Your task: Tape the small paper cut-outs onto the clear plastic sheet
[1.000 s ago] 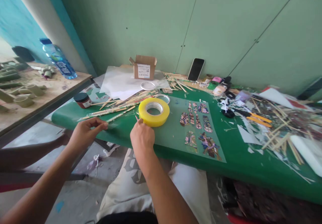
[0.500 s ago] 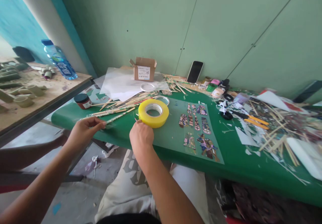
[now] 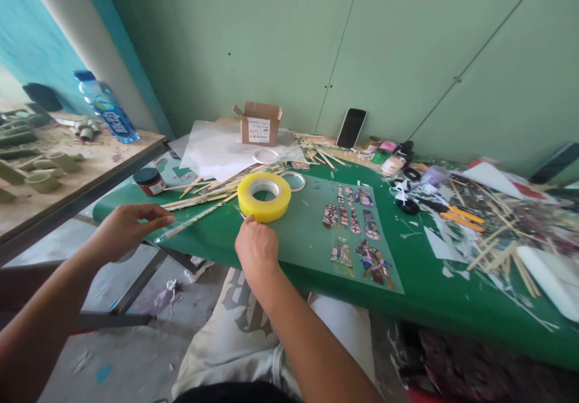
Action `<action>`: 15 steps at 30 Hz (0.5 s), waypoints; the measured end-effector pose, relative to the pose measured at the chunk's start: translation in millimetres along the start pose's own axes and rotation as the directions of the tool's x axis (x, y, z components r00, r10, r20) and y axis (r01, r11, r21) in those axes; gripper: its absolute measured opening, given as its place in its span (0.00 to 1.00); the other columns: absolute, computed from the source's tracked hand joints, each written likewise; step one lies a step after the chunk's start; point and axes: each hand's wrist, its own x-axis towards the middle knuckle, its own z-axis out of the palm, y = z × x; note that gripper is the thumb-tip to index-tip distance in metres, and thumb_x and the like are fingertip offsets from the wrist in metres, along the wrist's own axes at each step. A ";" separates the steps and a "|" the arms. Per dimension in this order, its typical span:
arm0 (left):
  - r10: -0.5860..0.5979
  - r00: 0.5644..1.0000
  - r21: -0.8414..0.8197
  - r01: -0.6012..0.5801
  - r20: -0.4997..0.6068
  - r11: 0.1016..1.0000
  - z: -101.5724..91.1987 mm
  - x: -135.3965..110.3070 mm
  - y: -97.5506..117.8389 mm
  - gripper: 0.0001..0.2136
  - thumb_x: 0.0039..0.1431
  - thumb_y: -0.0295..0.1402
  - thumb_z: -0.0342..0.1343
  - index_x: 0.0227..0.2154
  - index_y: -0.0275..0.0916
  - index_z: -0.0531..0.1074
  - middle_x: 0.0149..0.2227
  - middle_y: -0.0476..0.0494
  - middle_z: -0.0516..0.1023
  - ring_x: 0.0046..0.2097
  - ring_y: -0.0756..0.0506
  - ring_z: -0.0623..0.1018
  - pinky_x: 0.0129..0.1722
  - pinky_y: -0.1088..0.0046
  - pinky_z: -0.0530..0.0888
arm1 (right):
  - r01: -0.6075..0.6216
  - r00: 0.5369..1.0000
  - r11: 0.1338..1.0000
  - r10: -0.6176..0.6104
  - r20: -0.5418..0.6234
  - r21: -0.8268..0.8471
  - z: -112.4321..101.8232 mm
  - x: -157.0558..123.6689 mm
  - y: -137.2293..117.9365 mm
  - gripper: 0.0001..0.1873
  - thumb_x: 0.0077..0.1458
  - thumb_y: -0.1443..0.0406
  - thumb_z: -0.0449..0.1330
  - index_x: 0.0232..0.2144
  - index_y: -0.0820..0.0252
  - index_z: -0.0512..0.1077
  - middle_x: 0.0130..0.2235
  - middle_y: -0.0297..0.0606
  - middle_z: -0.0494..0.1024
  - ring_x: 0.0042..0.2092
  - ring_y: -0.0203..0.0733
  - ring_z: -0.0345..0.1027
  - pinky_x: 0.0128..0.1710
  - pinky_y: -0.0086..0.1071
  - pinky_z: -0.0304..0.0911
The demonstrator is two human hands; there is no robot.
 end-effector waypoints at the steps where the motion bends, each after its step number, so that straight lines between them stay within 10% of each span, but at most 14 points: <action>1: 0.005 1.000 0.001 -0.005 0.006 1.000 -0.8 0.3 -0.7 0.20 0.48 0.53 0.57 0.27 0.39 0.78 0.28 0.49 0.79 0.34 0.45 0.74 0.38 0.72 0.66 | 0.014 1.000 1.000 -0.014 0.001 -0.009 -1.6 -2.3 2.0 0.21 0.63 0.75 0.42 0.51 0.72 0.69 0.39 0.57 0.81 0.41 0.48 0.80 0.37 0.34 0.72; 9: 0.030 0.998 -0.011 -0.030 -0.058 0.999 3.5 -2.0 3.4 0.19 0.47 0.53 0.54 0.25 0.41 0.75 0.27 0.46 0.78 0.32 0.43 0.74 0.37 0.68 0.68 | 0.044 0.976 0.999 -0.047 -0.213 -0.020 -32.8 -6.9 25.4 0.16 0.66 0.64 0.46 0.46 0.63 0.71 0.34 0.47 0.81 0.34 0.47 0.78 0.30 0.33 0.67; 15: 0.014 1.000 -0.027 -0.015 -0.024 1.000 6.8 -9.3 3.9 0.18 0.48 0.52 0.55 0.24 0.40 0.75 0.26 0.48 0.78 0.31 0.45 0.74 0.35 0.71 0.68 | 0.358 0.915 0.933 -0.348 -0.202 0.015 -30.1 52.5 20.4 0.15 0.64 0.62 0.52 0.46 0.51 0.77 0.39 0.39 0.82 0.39 0.43 0.76 0.33 0.31 0.63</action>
